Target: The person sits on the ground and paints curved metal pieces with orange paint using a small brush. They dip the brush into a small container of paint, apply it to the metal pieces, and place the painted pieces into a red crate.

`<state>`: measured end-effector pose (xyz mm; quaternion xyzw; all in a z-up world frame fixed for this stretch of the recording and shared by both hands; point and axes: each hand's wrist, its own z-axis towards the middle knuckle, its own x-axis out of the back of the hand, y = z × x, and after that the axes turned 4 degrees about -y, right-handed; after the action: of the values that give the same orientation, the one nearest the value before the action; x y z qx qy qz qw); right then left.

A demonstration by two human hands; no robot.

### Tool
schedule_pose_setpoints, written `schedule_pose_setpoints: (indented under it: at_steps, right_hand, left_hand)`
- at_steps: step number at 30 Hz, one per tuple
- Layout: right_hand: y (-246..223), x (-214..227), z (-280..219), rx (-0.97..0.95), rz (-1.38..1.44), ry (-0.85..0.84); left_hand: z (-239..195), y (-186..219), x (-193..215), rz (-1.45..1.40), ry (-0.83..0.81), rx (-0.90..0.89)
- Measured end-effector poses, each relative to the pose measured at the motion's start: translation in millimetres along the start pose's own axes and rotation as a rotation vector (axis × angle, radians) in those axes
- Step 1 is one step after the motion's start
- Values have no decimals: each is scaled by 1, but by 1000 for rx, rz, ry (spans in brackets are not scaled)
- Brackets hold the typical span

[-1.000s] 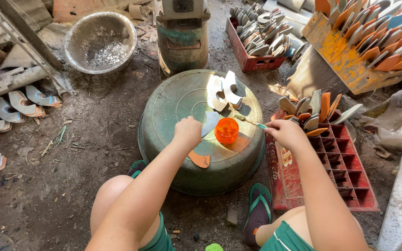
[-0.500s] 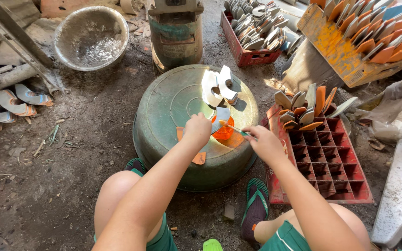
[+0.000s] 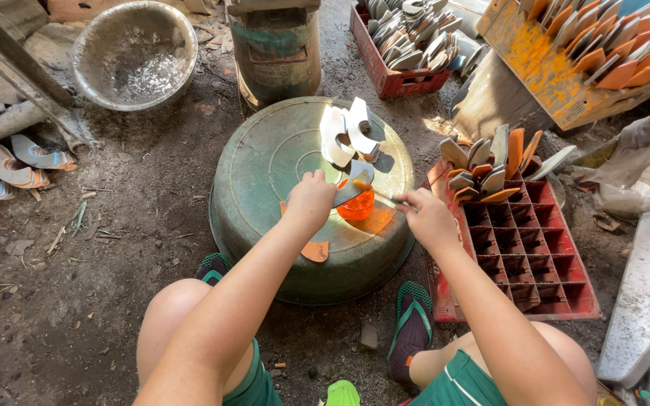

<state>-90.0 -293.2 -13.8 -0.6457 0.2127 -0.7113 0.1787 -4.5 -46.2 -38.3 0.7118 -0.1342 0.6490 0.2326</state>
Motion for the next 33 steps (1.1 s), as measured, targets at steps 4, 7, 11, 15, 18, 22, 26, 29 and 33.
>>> schedule_pose_setpoints:
  at_steps: [4,7,11,15,18,22,26,29,33]
  right_hand:
    - [-2,0,1,14,39,52]
    - [-9,-4,-3,84,49,-16]
    - [-10,6,-1,17,-5,-43]
    - [-7,27,5,-6,-16,2]
    - [-11,30,5,37,-17,25]
    - [-14,27,3,55,34,1]
    - [-9,27,6,54,-18,-19]
    - [-5,30,8,169,-25,-41]
    - [-3,32,10,230,-32,-46]
  left_hand:
    - [-6,1,7,2,-24,-1]
    - [-7,-1,11,-12,-18,4]
    - [-15,-6,13,-40,-10,-64]
    - [-19,-6,15,-21,-27,-144]
    - [-20,-9,19,-38,-54,-135]
    - [-20,-12,21,32,-93,-153]
    - [-20,-13,23,20,-74,-174]
    - [-18,-18,27,28,-99,-141]
    - [-19,-23,30,33,-153,-140]
